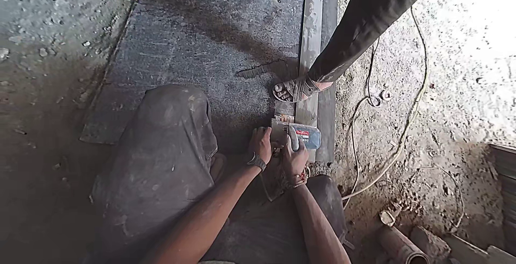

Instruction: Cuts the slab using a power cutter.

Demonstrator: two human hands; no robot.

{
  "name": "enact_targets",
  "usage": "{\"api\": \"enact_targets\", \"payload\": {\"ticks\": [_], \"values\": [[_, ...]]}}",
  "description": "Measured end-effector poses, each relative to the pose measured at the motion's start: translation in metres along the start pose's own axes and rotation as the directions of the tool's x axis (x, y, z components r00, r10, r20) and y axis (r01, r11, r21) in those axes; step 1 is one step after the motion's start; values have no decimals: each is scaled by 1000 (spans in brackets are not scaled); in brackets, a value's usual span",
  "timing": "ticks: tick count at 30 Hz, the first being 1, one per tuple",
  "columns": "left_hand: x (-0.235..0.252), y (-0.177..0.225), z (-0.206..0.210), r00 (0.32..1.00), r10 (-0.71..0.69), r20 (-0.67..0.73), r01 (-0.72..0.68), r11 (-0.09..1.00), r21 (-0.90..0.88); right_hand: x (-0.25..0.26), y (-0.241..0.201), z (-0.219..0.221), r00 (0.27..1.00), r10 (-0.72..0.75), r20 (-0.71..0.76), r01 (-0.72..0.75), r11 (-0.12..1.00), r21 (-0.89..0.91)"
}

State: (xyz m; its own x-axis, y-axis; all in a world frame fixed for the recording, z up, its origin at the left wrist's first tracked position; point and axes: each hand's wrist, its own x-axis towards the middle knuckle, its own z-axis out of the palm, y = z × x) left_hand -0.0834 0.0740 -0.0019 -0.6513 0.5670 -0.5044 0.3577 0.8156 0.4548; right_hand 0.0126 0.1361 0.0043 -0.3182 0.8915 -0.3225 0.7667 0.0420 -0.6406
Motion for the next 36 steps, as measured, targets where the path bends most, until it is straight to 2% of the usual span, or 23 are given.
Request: {"api": "enact_targets", "payload": {"ticks": [36], "values": [[24, 9, -13, 1000, -8, 13, 8, 1000, -3, 24, -13, 4, 1000, -17, -1, 17, 1000, -14]]}}
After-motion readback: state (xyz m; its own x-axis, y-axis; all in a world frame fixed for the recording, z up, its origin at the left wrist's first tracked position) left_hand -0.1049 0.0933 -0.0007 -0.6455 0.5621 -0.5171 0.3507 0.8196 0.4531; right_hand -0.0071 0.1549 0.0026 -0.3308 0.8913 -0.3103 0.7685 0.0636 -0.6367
